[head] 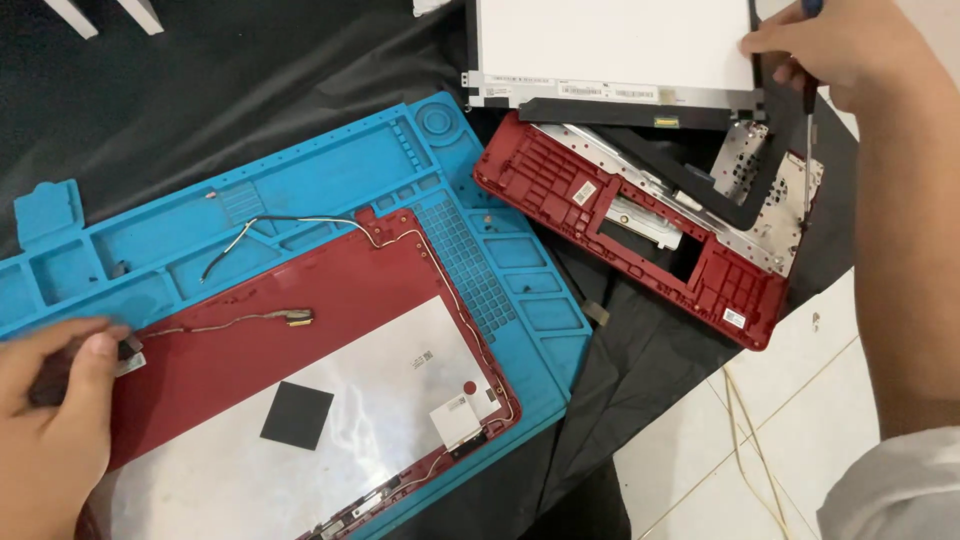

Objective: The person disassembles a laptop screen assembly by first prying off the black plastic bezel with their fingers. They then use a screwdriver to remove screws securing the screen panel and lift the panel out of the red frame. Finally, they disconnect the ribbon cables from the back of the screen.

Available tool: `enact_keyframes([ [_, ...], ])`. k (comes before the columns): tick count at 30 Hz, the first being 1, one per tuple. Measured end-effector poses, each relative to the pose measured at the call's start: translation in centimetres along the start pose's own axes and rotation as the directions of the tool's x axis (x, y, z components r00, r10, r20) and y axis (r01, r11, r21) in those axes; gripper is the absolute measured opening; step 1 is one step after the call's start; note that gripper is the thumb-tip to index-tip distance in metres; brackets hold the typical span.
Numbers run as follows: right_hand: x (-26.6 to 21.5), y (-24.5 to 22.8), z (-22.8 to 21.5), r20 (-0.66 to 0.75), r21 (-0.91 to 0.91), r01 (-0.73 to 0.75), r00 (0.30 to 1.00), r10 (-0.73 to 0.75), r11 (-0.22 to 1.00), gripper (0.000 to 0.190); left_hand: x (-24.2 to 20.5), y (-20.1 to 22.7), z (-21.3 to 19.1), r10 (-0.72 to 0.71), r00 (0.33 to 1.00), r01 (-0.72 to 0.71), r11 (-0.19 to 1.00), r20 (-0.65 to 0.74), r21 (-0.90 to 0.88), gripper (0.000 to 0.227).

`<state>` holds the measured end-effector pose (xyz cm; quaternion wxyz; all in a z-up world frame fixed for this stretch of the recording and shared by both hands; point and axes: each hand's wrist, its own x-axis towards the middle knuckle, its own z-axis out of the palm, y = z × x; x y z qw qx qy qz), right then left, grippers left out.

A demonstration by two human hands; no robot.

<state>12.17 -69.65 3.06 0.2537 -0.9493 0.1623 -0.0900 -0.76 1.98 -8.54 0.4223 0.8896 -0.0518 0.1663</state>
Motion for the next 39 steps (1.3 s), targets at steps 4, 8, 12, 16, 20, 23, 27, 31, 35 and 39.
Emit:
enact_keyframes([
  [4, 3.1, 3.4, 2.2, 0.122, 0.179, -0.038, 0.992, 0.016, 0.983, 0.021, 0.9, 3.5, -0.2, 0.023, 1.000, -0.023, 0.996, 0.002, 0.088, 0.015],
  [8, 2.1, 1.9, 2.4, 0.031, 0.095, 0.054, 0.998, -0.057, 0.994, 0.019, 1.7, 6.0, -0.5, 0.105, 0.994, -0.107, 0.934, 0.024, 0.341, 0.010],
  [12, 2.2, 1.7, 2.0, 0.039, -0.326, 0.075, 0.997, -0.066, 0.942, 0.026, 2.0, 7.4, -0.7, 0.180, 0.984, -0.169, 0.907, 0.006, 0.386, 0.007],
  [16, 2.6, 3.0, 3.8, 0.000, -0.621, 0.228, 0.957, -0.290, 0.750, 0.016, 2.3, 8.6, -0.8, 0.239, 0.971, -0.218, 0.893, -0.004, 0.394, 0.006],
  [20, -0.5, -1.6, 3.6, -0.061, -0.563, 0.277, 0.926, -0.373, 0.779, 0.021, 2.5, 9.1, -0.8, 0.270, 0.963, -0.247, 0.887, -0.004, 0.389, 0.009],
  [23, 0.3, -1.2, 4.0, -0.033, -0.529, 0.401, 0.871, -0.490, 0.748, 0.020, 2.7, 9.5, -0.8, 0.269, 0.963, -0.248, 0.887, 0.001, 0.388, 0.009],
  [27, 0.8, -2.4, 4.6, -0.002, -0.481, 0.455, 0.854, -0.520, 0.749, 0.019, 2.8, 9.7, -0.7, 0.275, 0.961, -0.255, 0.885, 0.003, 0.389, 0.009],
  [31, -0.3, -4.5, 4.4, -0.015, -0.455, 0.400, 0.890, -0.455, 0.796, 0.019, 2.9, 9.7, -0.7, 0.287, 0.958, -0.262, 0.860, 0.010, 0.437, 0.009],
  [35, -0.2, -4.5, 4.2, 0.011, -0.392, 0.474, 0.859, -0.511, 0.788, 0.025, 2.7, 9.1, -0.7, 0.267, 0.964, -0.247, 0.875, 0.012, 0.417, 0.009],
  [39, -1.2, -6.5, 4.3, -0.007, -0.321, 0.479, 0.862, -0.507, 0.817, 0.028, 2.7, 9.0, -0.6, 0.265, 0.964, -0.246, 0.861, 0.020, 0.445, 0.008],
])
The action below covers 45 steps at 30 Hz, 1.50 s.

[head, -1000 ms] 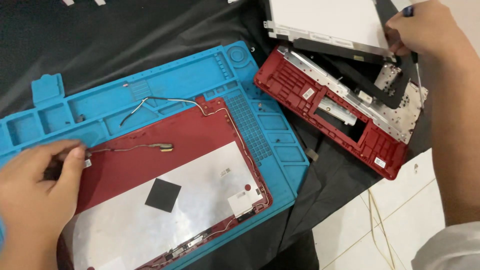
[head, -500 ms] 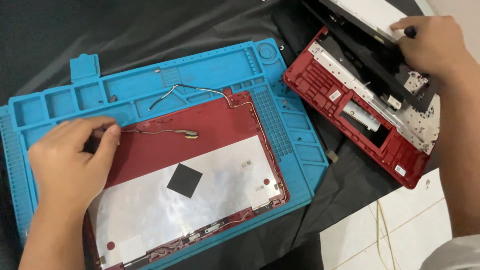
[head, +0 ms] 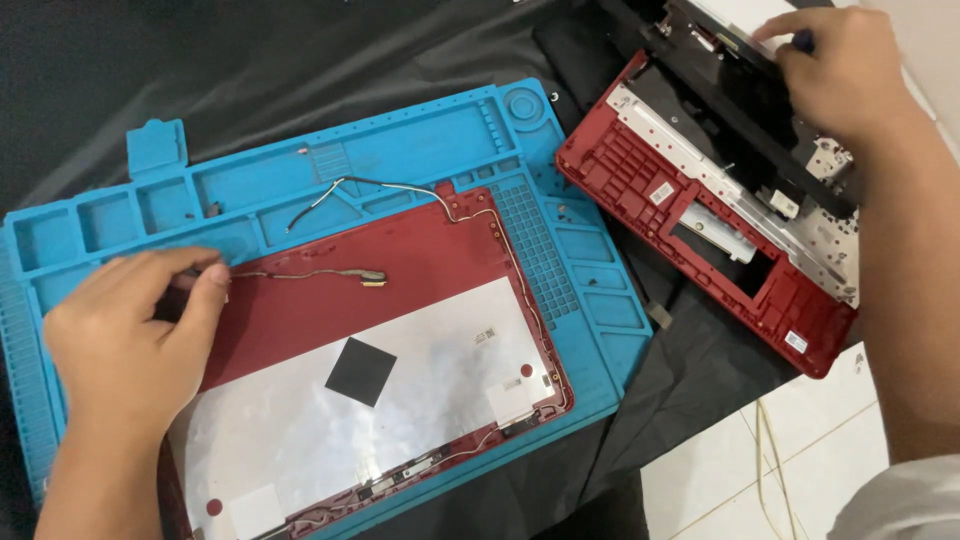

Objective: The person disassembles a laptop screen assembly by first prying off the black plastic bezel with their fingers. They then use a screwdriver to remove screws securing the screen panel and lift the panel out of the red frame. Finally, they disconnect the ribbon cables from the back of the screen.

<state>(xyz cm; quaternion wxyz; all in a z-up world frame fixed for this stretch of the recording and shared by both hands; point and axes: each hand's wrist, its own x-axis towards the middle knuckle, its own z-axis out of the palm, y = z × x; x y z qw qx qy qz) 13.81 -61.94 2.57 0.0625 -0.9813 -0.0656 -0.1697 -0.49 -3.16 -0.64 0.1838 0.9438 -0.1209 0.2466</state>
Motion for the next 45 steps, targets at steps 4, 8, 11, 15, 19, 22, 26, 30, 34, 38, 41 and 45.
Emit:
enact_keyframes([
  [4, 0.5, 0.7, 0.9, -0.008, 0.128, -0.061, 0.998, 0.062, 0.990, 0.027, -1.2, -1.4, 0.6, -0.001, 1.000, 0.002, 1.000, 0.018, -0.017, 0.007],
  [8, 0.9, 2.8, 2.4, -0.084, 0.075, 0.153, 0.986, -0.146, 0.985, 0.024, -5.3, -8.1, 4.8, -0.078, 0.996, 0.088, 0.971, 0.053, -0.223, 0.011],
  [11, 0.6, 2.1, 2.0, -0.118, 0.123, 0.199, 0.976, -0.185, 0.972, 0.024, -9.1, -18.2, 12.7, -0.209, 0.972, 0.236, 0.841, 0.109, -0.487, 0.018],
  [15, 0.4, -0.9, 0.6, -0.133, 0.176, 0.209, 0.973, -0.187, 0.962, 0.019, -10.3, -37.5, 22.0, -0.159, 0.910, 0.355, 0.775, 0.383, -0.523, 0.032],
  [19, -0.1, -2.9, -1.5, -0.217, 0.165, 0.223, 0.959, -0.185, 0.961, 0.018, -14.1, -34.1, 21.4, -0.249, 0.955, 0.297, 0.738, 0.164, -0.606, 0.029],
  [22, -1.1, -5.7, -3.4, -0.265, 0.197, 0.211, 0.952, -0.155, 0.957, 0.019, -13.7, -34.4, 23.1, -0.220, 0.958, 0.286, 0.763, 0.184, -0.579, 0.027],
  [26, -2.9, -11.0, -5.0, -0.309, 0.040, 0.412, 0.872, -0.380, 0.910, 0.034, -12.3, -35.2, 24.7, -0.176, 0.964, 0.259, 0.802, 0.201, -0.538, 0.025],
  [30, -4.8, -16.8, -5.8, -0.305, 0.083, 0.617, 0.763, -0.570, 0.782, 0.045, -11.1, -36.5, 25.1, -0.142, 0.968, 0.228, 0.843, 0.207, -0.487, 0.024],
  [34, -7.7, -21.3, -4.8, -0.283, 0.097, 0.740, 0.662, -0.694, 0.666, 0.034, -10.6, -33.1, 22.0, -0.161, 0.965, 0.238, 0.874, 0.208, -0.424, 0.022],
  [38, -10.4, -26.2, -3.4, -0.260, 0.169, 0.827, 0.563, -0.785, 0.537, 0.018, -5.0, -12.0, 8.3, -0.101, 0.995, 0.101, 0.967, 0.014, -0.234, 0.014],
  [41, -10.9, -28.5, -2.5, -0.255, 0.169, 0.887, 0.460, -0.851, 0.429, 0.014, -2.2, -3.9, 2.9, -0.031, 0.999, 0.032, 0.999, 0.027, -0.027, 0.009],
  [45, -10.4, -30.5, -1.4, -0.265, 0.067, 0.951, 0.309, -0.913, 0.302, 0.017, 0.1, 0.3, 0.1, -0.040, 0.999, 0.040, 0.996, 0.003, -0.079, 0.012],
])
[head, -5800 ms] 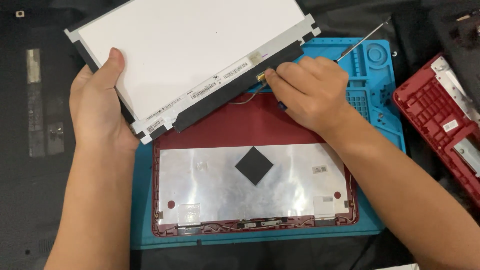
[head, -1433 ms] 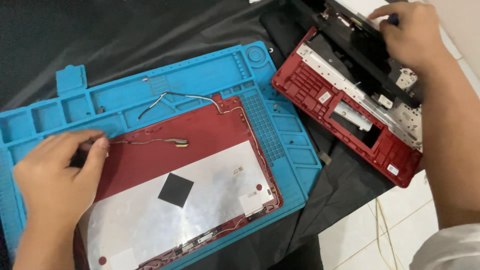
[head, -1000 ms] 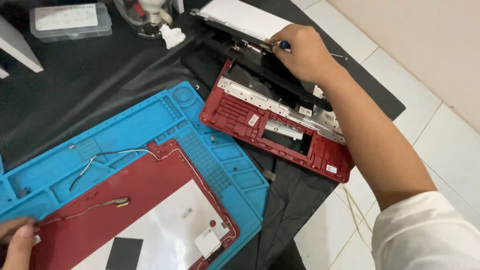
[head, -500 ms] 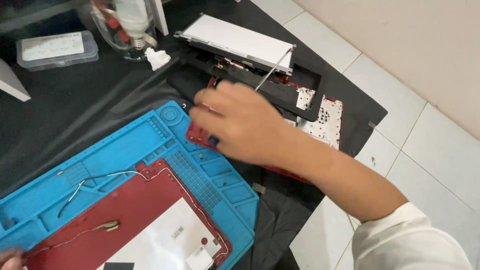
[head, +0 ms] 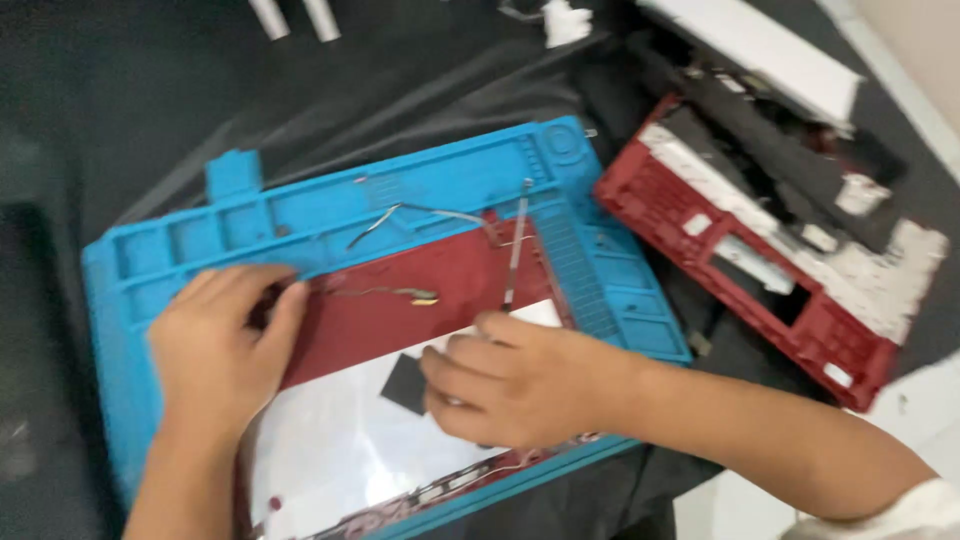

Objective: The person disassembles a laptop screen assembly by first prying off the black plastic bezel with their fingers. They then use a screwdriver to remove screws securing the screen panel and lift the panel out of the red frame. Finally, they disconnect the ribbon cables from the back of the screen.

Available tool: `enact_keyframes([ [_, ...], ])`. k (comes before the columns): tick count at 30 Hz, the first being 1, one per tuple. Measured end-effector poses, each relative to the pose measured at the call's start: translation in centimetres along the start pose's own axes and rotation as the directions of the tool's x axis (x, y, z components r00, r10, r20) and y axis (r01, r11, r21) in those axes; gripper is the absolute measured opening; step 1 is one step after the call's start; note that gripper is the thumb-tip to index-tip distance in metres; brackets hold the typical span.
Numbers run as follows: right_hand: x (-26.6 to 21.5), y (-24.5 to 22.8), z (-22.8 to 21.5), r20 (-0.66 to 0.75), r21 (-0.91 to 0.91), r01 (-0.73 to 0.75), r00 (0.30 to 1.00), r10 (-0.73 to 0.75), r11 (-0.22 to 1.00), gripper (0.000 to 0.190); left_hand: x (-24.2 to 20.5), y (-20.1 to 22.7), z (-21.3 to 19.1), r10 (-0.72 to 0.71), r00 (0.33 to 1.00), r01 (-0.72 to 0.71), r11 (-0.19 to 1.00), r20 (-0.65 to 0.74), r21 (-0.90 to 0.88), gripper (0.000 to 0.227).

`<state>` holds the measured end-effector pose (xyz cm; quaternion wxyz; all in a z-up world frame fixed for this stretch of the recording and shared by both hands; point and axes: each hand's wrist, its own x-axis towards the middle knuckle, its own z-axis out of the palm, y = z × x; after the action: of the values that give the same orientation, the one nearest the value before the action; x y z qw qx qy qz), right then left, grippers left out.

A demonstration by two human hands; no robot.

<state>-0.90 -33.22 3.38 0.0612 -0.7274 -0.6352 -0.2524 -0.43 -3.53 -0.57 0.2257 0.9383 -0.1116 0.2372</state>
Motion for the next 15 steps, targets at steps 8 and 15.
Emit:
enact_keyframes([
  [8, 0.1, -1.5, 3.1, 0.029, 0.127, 0.034, 0.999, -0.038, 0.991, 0.030, -0.4, 2.4, -1.2, 0.155, 0.968, -0.193, 0.963, -0.196, -0.191, 0.017],
  [15, -1.7, -0.6, 1.9, 0.007, 0.236, 0.061, 0.998, -0.064, 0.970, 0.037, -1.0, 3.4, 2.2, 0.320, 0.942, -0.288, 0.926, 0.103, -0.245, 0.029],
])
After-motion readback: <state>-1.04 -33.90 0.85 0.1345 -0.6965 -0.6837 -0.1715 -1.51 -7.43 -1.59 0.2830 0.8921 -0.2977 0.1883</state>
